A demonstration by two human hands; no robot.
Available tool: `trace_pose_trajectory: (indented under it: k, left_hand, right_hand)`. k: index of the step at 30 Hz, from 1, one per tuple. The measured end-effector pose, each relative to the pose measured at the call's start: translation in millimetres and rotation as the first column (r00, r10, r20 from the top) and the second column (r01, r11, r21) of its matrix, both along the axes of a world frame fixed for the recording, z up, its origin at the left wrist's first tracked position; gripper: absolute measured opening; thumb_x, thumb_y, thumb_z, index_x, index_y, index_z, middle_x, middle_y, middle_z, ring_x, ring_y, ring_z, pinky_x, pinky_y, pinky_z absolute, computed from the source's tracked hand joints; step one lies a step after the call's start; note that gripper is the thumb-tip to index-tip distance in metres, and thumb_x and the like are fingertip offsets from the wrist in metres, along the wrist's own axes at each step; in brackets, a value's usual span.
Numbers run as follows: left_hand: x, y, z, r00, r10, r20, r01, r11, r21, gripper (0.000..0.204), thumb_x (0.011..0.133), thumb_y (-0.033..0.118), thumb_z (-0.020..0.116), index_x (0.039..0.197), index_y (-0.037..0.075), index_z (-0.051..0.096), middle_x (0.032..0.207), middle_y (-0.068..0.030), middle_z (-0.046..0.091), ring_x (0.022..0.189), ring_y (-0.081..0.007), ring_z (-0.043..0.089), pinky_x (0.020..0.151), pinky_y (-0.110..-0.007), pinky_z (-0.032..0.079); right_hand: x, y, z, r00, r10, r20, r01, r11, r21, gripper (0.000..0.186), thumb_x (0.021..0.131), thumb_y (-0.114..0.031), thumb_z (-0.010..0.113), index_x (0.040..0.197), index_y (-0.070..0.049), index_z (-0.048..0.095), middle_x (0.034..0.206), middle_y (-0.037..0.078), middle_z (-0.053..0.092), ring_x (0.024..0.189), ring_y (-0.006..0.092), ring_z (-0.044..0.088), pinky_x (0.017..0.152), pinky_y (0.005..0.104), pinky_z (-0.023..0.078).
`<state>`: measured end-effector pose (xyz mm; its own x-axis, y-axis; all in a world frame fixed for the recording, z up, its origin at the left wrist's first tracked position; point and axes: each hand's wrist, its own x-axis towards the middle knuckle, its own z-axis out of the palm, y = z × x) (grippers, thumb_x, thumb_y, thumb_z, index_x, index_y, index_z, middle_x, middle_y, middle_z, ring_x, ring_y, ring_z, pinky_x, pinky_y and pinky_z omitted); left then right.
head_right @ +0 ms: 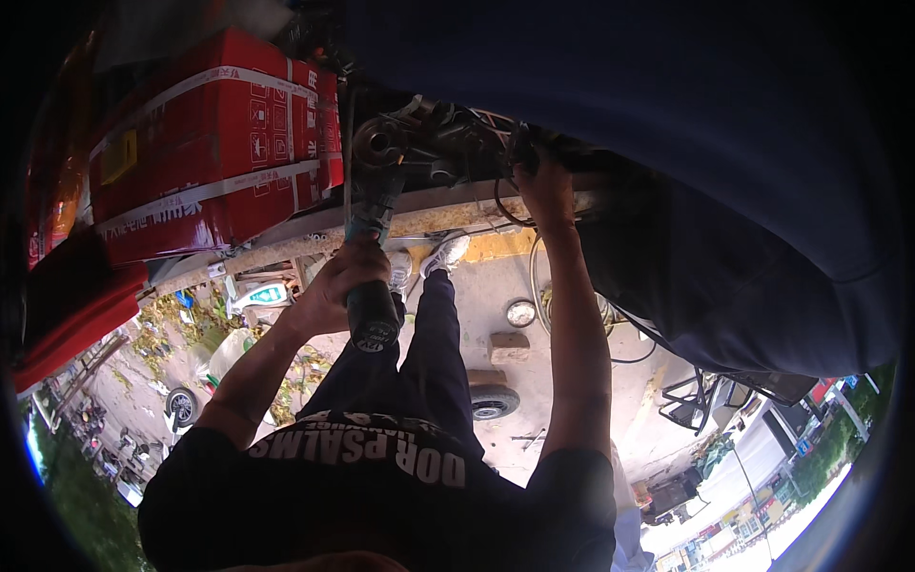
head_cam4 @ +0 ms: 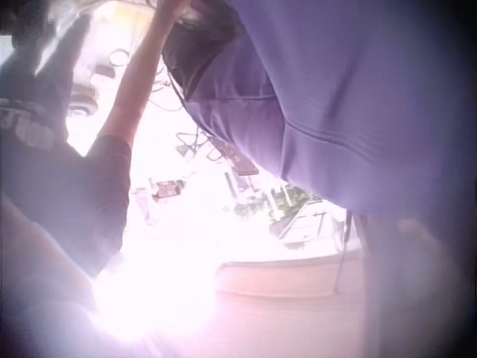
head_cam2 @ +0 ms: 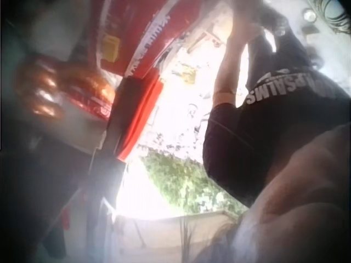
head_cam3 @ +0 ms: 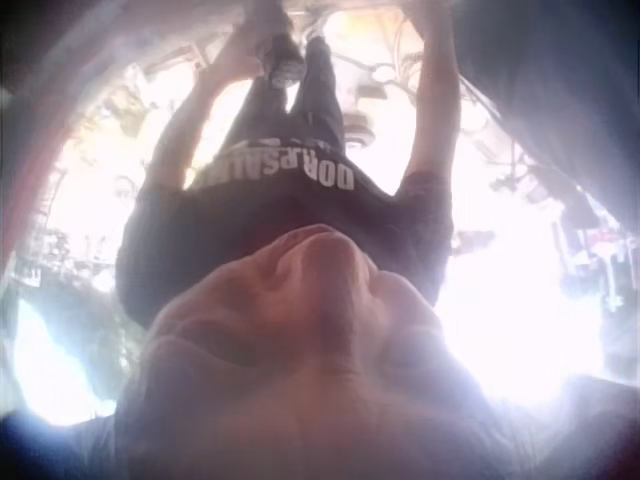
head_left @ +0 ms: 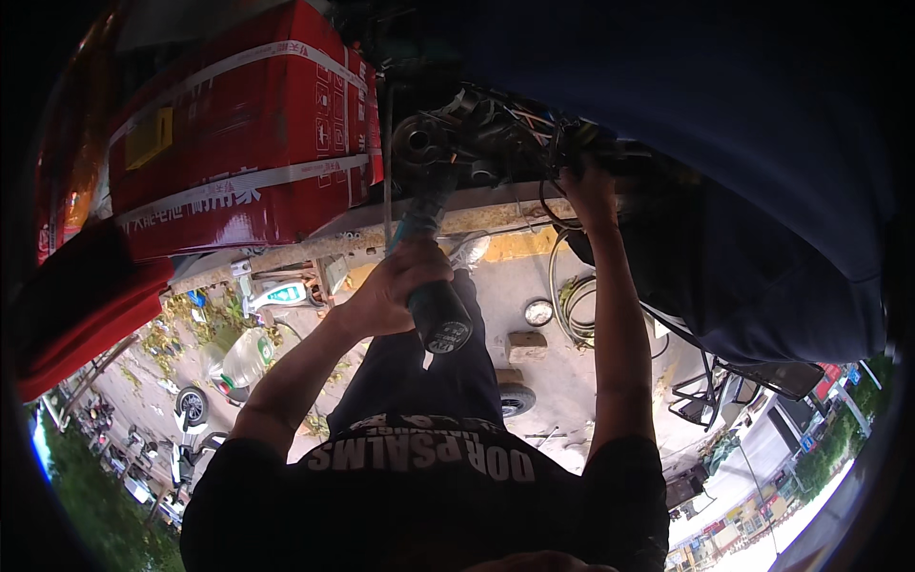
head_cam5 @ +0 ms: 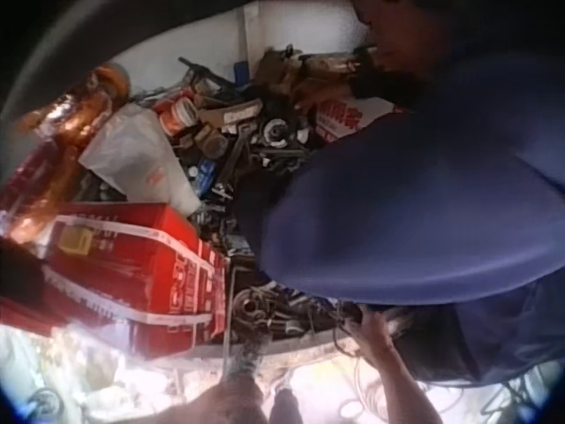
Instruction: The person uses a hammer and pliers to remove a tire from a rim, then retrieves a bearing from a shelf and applies lubricant to it.
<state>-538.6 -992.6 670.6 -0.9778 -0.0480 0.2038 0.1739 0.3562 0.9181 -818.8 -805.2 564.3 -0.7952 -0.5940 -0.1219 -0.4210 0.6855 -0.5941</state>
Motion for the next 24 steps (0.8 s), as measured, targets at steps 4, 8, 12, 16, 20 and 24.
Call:
trace_pose_trajectory:
  k: [4, 8, 12, 16, 20, 24]
  left_hand:
    - [43.6, 19.7, 16.3, 0.976, 0.016, 0.216, -0.055, 0.983, 0.176, 0.051, 0.065, 0.004, 0.077, 0.110, 0.010, 0.055, 0.099, -0.0092, 0.060, 0.098, -0.0299, 0.061, 0.106, -0.051, 0.037]
    - [80.0, 32.9, 15.8, 0.950, 0.014, 0.313, -0.106, 0.954, 0.279, 0.046, 0.066, 0.007, 0.077, 0.107, 0.008, 0.055, 0.098, -0.0083, 0.060, 0.098, -0.0283, 0.061, 0.107, -0.051, 0.036]
    - [104.8, 38.5, 9.7, 0.909, 0.044, 0.414, -0.198, 0.921, 0.337, 0.045, 0.065, 0.009, 0.077, 0.105, 0.008, 0.056, 0.099, -0.0088, 0.060, 0.099, -0.0279, 0.061, 0.108, -0.051, 0.036]
    - [114.1, 38.5, 9.6, 0.892, 0.093, 0.442, -0.259, 0.907, 0.333, 0.045, 0.065, 0.008, 0.078, 0.104, 0.007, 0.056, 0.100, -0.0090, 0.060, 0.099, -0.0291, 0.061, 0.109, -0.049, 0.035]
    - [114.4, 37.5, 7.6, 0.885, 0.133, 0.445, -0.278, 0.919, 0.278, 0.047, 0.063, 0.008, 0.079, 0.104, 0.006, 0.056, 0.099, -0.0090, 0.060, 0.100, -0.0295, 0.061, 0.109, -0.048, 0.035]
    - [118.9, 41.8, -4.0, 0.888, 0.129, 0.442, -0.269, 0.924, 0.271, 0.049, 0.062, 0.006, 0.080, 0.105, 0.006, 0.055, 0.100, -0.0090, 0.060, 0.101, -0.0289, 0.061, 0.110, -0.048, 0.034]
  right_hand:
    - [-36.1, -27.9, -52.5, 0.893, 0.180, -0.413, -0.205, 0.979, -0.016, 0.039, 0.082, -0.029, 0.070, 0.108, -0.001, 0.062, 0.104, 0.023, 0.065, 0.099, 0.0413, 0.061, 0.087, 0.0461, 0.048]
    - [-54.8, -31.5, -83.0, 0.766, 0.243, -0.595, -0.331, 0.943, -0.040, 0.037, 0.083, -0.028, 0.068, 0.109, -0.002, 0.061, 0.103, 0.022, 0.065, 0.097, 0.0402, 0.062, 0.084, 0.0470, 0.049]
    - [-29.1, -40.0, -33.6, 0.923, 0.270, -0.275, -0.182, 0.935, 0.305, 0.037, 0.083, -0.026, 0.067, 0.115, -0.008, 0.061, 0.105, 0.020, 0.065, 0.097, 0.0378, 0.062, 0.083, 0.0477, 0.051]
    - [14.6, -39.4, 36.2, 0.894, 0.399, -0.206, -0.350, 0.906, 0.237, 0.036, 0.083, -0.024, 0.069, 0.115, -0.010, 0.063, 0.101, 0.017, 0.066, 0.093, 0.0358, 0.064, 0.085, 0.0437, 0.050]
    - [31.7, -57.9, 69.1, 0.763, 0.622, 0.174, -0.643, 0.706, 0.296, 0.031, 0.084, -0.023, 0.069, 0.112, -0.009, 0.066, 0.095, 0.015, 0.068, 0.089, 0.0334, 0.065, 0.081, 0.0409, 0.051]
    - [51.0, -87.6, 46.5, 0.702, 0.678, 0.220, -0.702, 0.606, 0.373, 0.022, 0.082, -0.024, 0.070, 0.097, -0.009, 0.068, 0.082, 0.013, 0.068, 0.083, 0.0293, 0.067, 0.075, 0.0409, 0.053]
